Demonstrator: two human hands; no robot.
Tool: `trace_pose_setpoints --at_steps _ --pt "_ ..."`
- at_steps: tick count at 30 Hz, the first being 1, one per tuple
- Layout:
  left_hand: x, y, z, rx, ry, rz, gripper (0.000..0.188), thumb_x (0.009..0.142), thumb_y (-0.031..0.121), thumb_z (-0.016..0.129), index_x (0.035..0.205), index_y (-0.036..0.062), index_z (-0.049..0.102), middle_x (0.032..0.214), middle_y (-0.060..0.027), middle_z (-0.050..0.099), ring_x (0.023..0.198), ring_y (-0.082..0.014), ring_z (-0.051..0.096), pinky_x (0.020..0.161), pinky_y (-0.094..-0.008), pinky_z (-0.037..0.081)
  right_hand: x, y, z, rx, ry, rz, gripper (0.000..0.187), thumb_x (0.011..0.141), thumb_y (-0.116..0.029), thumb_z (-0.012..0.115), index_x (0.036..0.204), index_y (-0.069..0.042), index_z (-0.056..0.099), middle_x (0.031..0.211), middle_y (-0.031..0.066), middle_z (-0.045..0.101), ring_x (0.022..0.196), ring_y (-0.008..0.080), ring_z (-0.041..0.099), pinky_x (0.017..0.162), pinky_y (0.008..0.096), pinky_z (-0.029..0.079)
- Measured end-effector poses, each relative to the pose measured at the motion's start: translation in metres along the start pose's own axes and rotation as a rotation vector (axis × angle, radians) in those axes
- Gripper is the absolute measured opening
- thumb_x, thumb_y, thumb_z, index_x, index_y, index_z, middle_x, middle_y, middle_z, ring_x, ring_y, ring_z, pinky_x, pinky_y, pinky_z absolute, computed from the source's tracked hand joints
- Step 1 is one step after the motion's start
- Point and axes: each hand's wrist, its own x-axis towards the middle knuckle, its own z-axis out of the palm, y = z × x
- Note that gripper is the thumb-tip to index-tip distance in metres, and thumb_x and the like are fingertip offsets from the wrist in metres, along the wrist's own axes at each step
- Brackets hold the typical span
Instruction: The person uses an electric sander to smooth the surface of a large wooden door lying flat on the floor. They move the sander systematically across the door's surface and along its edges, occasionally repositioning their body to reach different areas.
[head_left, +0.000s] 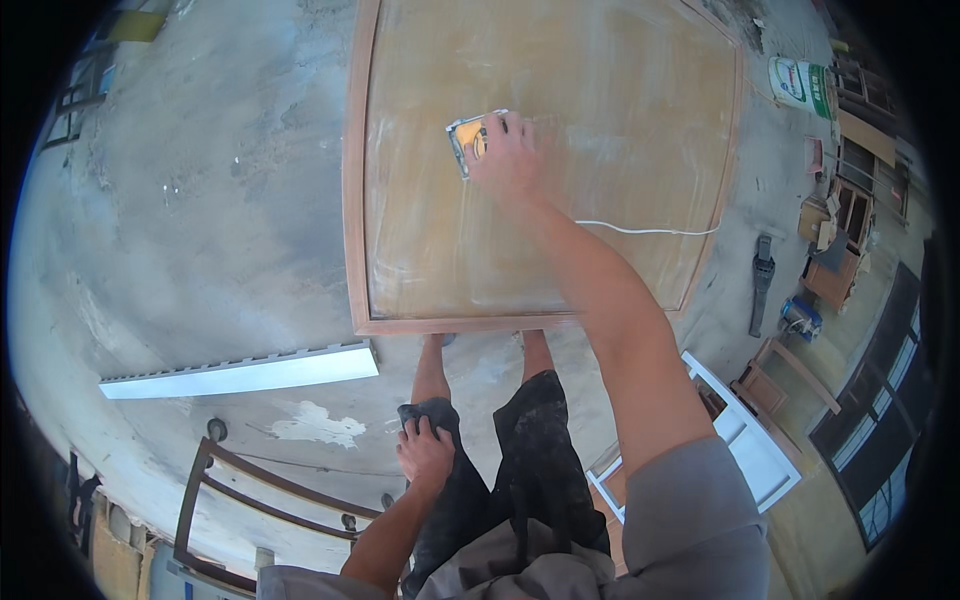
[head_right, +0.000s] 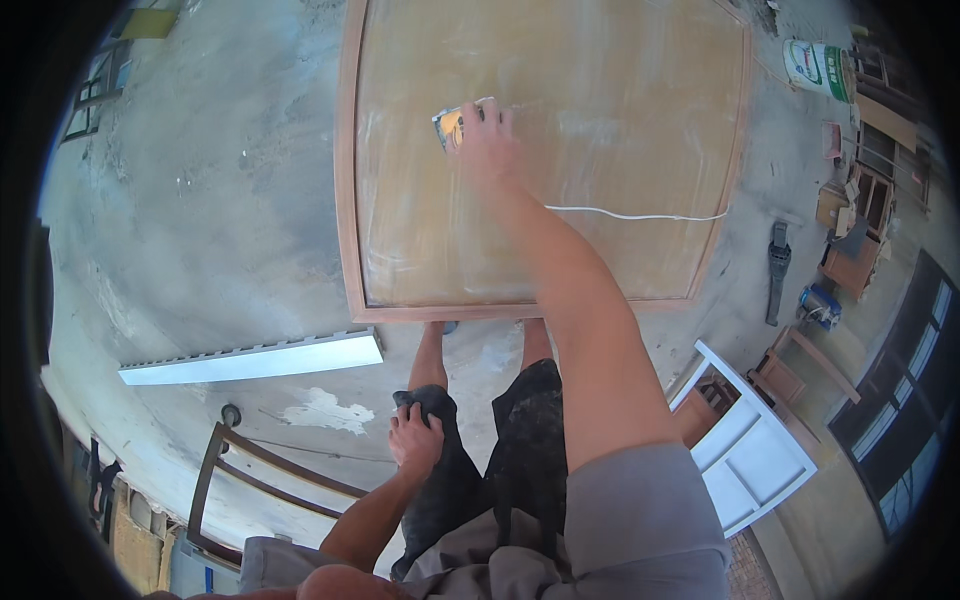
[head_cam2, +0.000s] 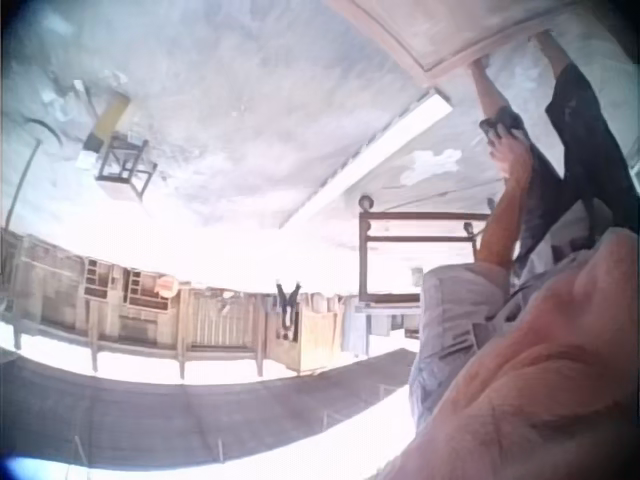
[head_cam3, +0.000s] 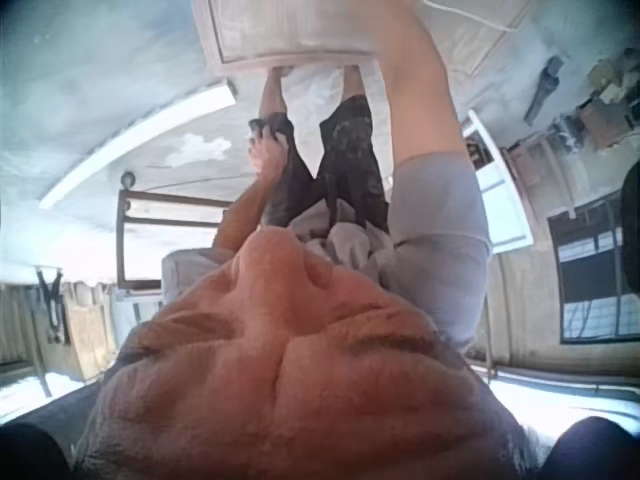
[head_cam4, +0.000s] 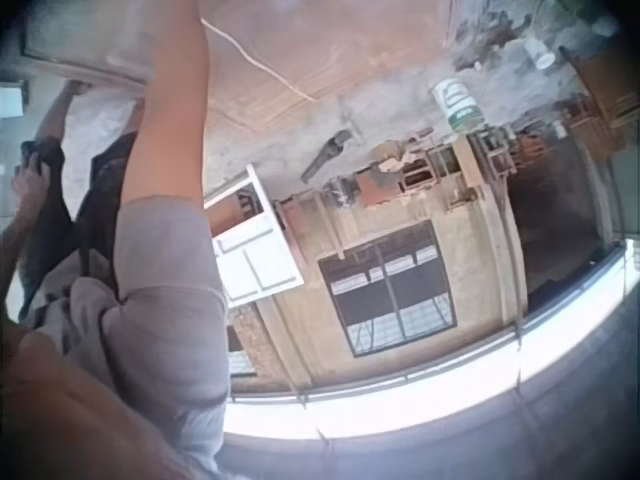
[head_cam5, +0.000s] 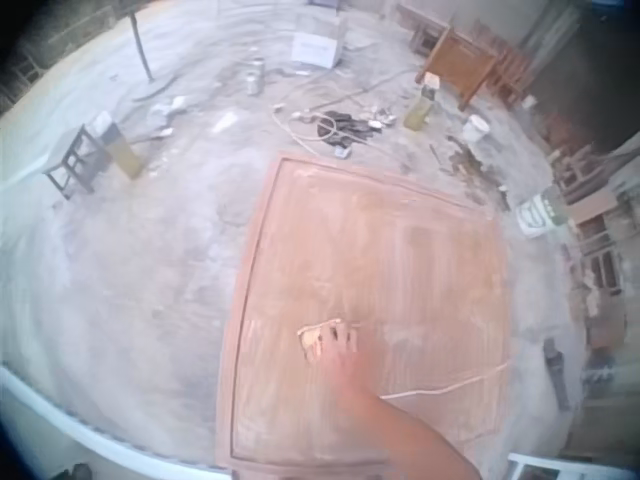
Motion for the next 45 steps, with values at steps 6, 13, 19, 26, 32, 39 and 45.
trace_pose_setpoints --at_steps 6,13,19,26,32,39,45 --pt "0.000 0.002 -0.005 -0.020 -0.080 -0.047 0.046 0.092 0.035 0.059 0.127 0.0059 0.065 0.137 -0.0184 0.058 0.125 -0.0393 0.055 0.102 -0.0505 0.048 -0.144 0.014 0.018 0.083 -0.208 -0.141 0.049 0.081 -0.023 0.079 0.124 -0.013 0.057 0.128 0.0102 0.051 0.126 0.0368 0.048 0.089 0.0490 0.059" --pt "-0.003 0.006 0.005 -0.003 -0.037 -0.019 0.042 0.091 0.033 0.060 0.123 0.0057 0.066 0.133 -0.0175 0.059 0.122 -0.0379 0.056 0.098 -0.0508 0.048 -0.118 0.043 0.007 0.118 -0.062 -0.183 0.040 0.080 -0.022 0.080 0.113 -0.011 0.061 0.120 0.0102 0.055 0.117 0.0349 0.054 0.087 0.0469 0.057" --pt "-0.004 0.009 0.001 0.015 -0.028 -0.024 0.041 0.091 0.034 0.060 0.121 0.0060 0.067 0.134 -0.0172 0.059 0.121 -0.0367 0.058 0.098 -0.0502 0.048 0.003 0.058 -0.019 0.068 0.005 -0.119 0.043 0.079 -0.026 0.081 0.115 -0.012 0.060 0.120 0.0098 0.056 0.115 0.0339 0.055 0.090 0.0470 0.056" --pt "-0.003 0.008 0.002 0.039 -0.006 -0.034 0.041 0.091 0.034 0.060 0.119 0.0063 0.068 0.131 -0.0167 0.060 0.120 -0.0366 0.057 0.098 -0.0496 0.048 -0.033 0.067 -0.017 -0.005 -0.045 -0.194 0.044 0.082 -0.029 0.079 0.118 -0.014 0.059 0.123 0.0091 0.055 0.118 0.0337 0.053 0.090 0.0487 0.056" --pt "0.000 0.015 -0.001 0.047 -0.030 -0.030 0.040 0.091 0.034 0.060 0.119 0.0061 0.068 0.132 -0.0168 0.060 0.121 -0.0366 0.057 0.098 -0.0493 0.048 -0.051 0.085 -0.018 0.056 -0.162 -0.203 0.053 0.077 -0.023 0.082 0.125 -0.016 0.059 0.131 0.0077 0.053 0.121 0.0361 0.053 0.093 0.0489 0.057" --pt "-0.002 0.011 0.004 0.048 -0.023 -0.039 0.041 0.092 0.036 0.059 0.120 0.0064 0.068 0.132 -0.0163 0.060 0.121 -0.0365 0.058 0.097 -0.0498 0.049 0.025 0.069 -0.025 0.080 -0.106 -0.166 0.053 0.077 -0.022 0.082 0.124 -0.017 0.059 0.130 0.0082 0.054 0.122 0.0360 0.052 0.094 0.0479 0.057" --pt "-0.002 0.015 0.003 0.029 -0.032 -0.025 0.041 0.092 0.037 0.059 0.118 0.0066 0.067 0.128 -0.0167 0.060 0.121 -0.0374 0.057 0.097 -0.0510 0.049 -0.024 0.076 -0.029 0.058 -0.198 -0.201 0.050 0.079 -0.021 0.080 0.123 -0.015 0.058 0.130 0.0084 0.054 0.122 0.0365 0.052 0.095 0.0479 0.056"
